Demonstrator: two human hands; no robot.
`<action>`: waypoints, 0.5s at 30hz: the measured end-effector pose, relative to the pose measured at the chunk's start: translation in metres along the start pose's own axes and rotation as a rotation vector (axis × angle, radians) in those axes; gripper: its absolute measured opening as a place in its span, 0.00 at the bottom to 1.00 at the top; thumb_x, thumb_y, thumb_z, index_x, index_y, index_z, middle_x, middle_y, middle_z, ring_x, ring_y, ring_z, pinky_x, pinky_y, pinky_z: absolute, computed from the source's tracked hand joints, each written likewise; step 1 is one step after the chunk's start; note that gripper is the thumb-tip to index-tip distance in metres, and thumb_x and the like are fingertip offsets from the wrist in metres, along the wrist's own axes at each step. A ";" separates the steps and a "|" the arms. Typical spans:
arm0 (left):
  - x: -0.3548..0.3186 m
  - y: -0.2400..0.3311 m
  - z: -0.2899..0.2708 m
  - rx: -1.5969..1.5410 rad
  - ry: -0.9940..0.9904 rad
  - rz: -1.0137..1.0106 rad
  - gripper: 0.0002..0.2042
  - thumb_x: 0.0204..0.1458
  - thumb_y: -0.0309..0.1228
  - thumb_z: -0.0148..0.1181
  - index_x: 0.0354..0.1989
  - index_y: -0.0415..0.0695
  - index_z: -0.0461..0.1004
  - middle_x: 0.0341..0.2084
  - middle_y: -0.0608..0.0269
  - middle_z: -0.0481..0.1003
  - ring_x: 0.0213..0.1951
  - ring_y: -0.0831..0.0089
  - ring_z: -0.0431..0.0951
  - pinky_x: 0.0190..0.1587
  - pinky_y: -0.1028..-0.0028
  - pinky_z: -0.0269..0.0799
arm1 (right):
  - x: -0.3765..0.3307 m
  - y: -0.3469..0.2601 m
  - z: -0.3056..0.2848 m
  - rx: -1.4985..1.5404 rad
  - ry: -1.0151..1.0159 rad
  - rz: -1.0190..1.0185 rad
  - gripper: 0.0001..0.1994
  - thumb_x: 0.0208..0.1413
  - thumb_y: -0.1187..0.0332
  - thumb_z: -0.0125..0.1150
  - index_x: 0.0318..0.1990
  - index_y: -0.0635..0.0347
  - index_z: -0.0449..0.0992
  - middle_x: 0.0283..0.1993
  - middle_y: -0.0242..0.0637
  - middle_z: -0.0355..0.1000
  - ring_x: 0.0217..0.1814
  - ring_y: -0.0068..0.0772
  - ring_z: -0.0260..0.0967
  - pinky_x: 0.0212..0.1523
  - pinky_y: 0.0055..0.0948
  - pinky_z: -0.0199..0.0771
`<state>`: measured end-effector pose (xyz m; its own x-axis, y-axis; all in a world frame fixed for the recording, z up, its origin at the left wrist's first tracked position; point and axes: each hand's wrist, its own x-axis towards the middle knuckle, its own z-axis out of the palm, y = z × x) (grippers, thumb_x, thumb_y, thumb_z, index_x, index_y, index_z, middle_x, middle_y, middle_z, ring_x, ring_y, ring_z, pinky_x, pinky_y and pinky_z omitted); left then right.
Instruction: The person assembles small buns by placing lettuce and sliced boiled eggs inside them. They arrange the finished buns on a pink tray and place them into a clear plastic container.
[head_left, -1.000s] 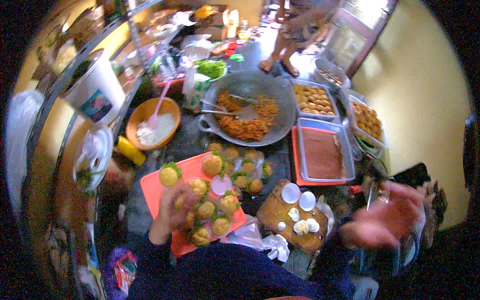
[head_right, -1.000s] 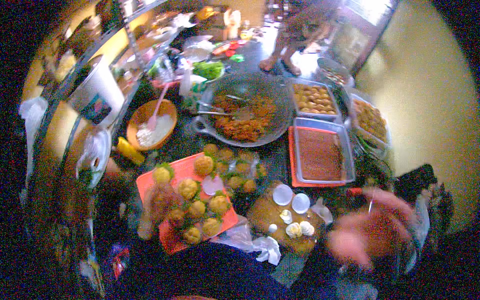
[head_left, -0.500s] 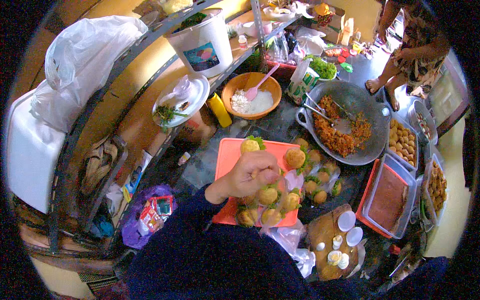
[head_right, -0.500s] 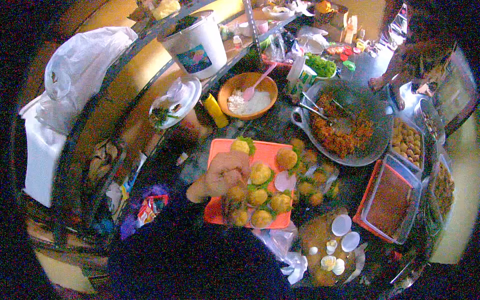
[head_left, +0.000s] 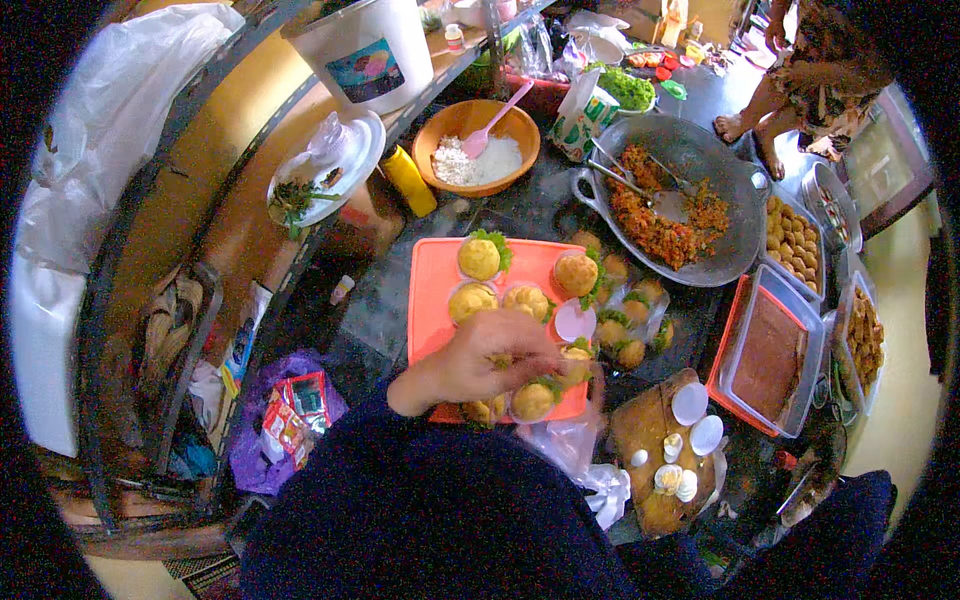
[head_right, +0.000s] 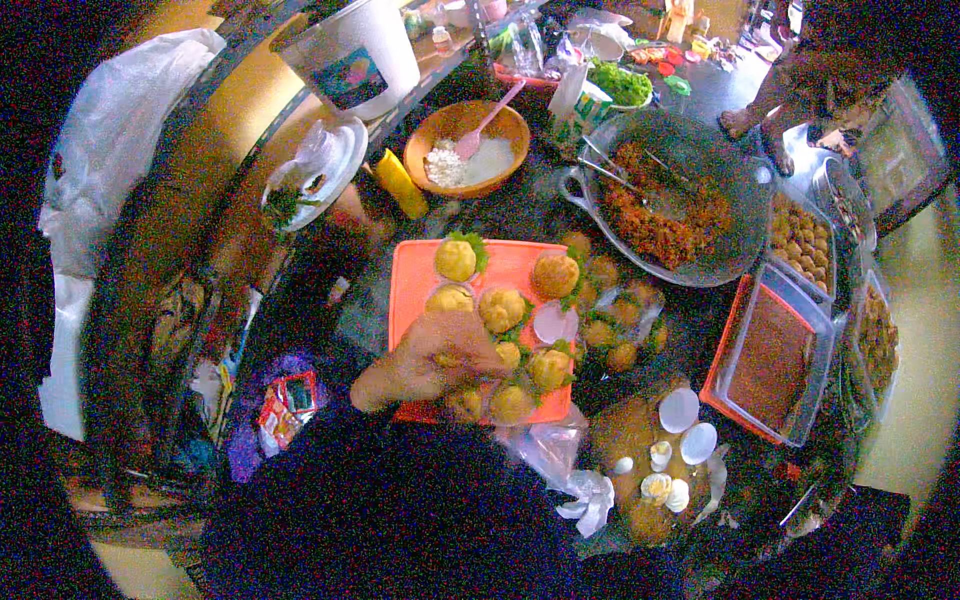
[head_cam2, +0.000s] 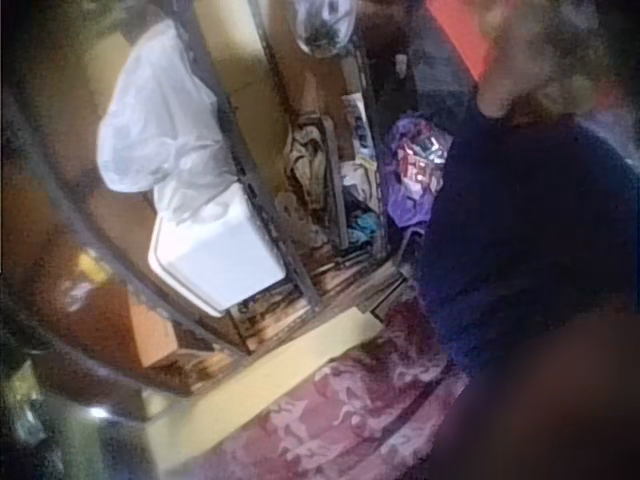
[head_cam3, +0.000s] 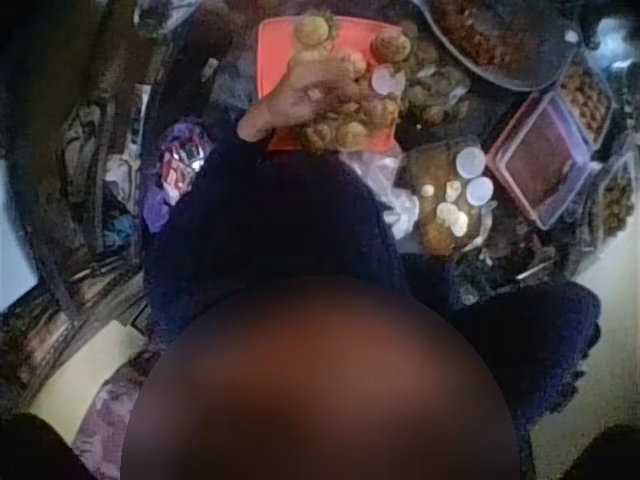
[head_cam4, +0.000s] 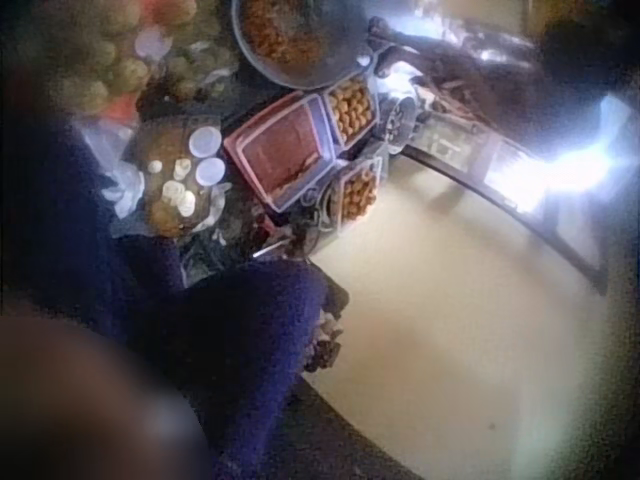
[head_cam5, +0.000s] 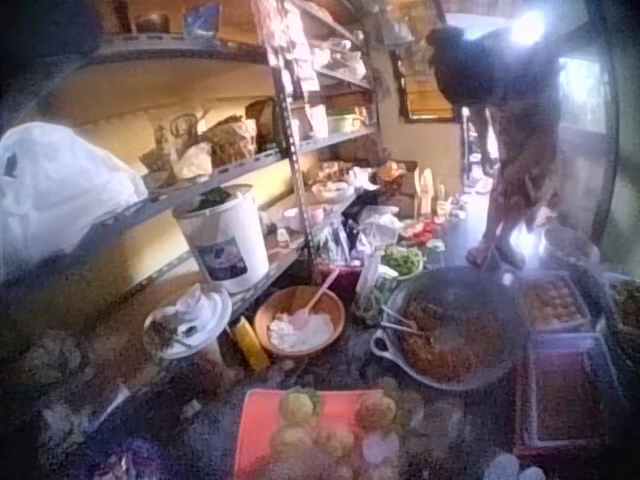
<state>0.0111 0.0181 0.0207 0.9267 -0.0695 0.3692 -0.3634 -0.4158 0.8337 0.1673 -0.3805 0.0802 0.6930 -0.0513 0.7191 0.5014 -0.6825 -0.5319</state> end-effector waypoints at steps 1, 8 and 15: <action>-0.006 0.001 0.004 0.016 -0.040 -0.076 0.04 0.51 0.29 0.60 0.31 0.43 0.76 0.27 0.59 0.76 0.31 0.63 0.77 0.35 0.67 0.70 | 0.001 -0.005 0.001 0.012 -0.008 -0.003 0.12 0.48 0.64 0.63 0.38 0.60 0.74 0.35 0.37 0.71 0.37 0.32 0.69 0.38 0.30 0.71; -0.035 -0.014 0.041 -0.288 -0.213 -0.057 0.04 0.50 0.29 0.61 0.28 0.43 0.73 0.24 0.61 0.74 0.28 0.67 0.76 0.31 0.69 0.70 | -0.004 -0.074 0.023 0.224 -0.149 -0.071 0.10 0.48 0.67 0.64 0.36 0.60 0.75 0.33 0.36 0.71 0.35 0.30 0.69 0.37 0.28 0.71; -0.050 -0.028 0.019 -0.154 -0.072 -0.184 0.07 0.50 0.29 0.61 0.27 0.40 0.72 0.24 0.60 0.73 0.28 0.66 0.75 0.32 0.70 0.70 | -0.055 -0.145 0.099 0.456 -0.769 0.084 0.08 0.47 0.70 0.65 0.34 0.60 0.75 0.30 0.35 0.71 0.34 0.29 0.70 0.36 0.27 0.71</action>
<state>-0.0233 0.0160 -0.0285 0.9810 -0.0719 0.1801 -0.1933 -0.2851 0.9388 0.1084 -0.2065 0.0734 0.8098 0.5268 0.2585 0.4769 -0.3343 -0.8129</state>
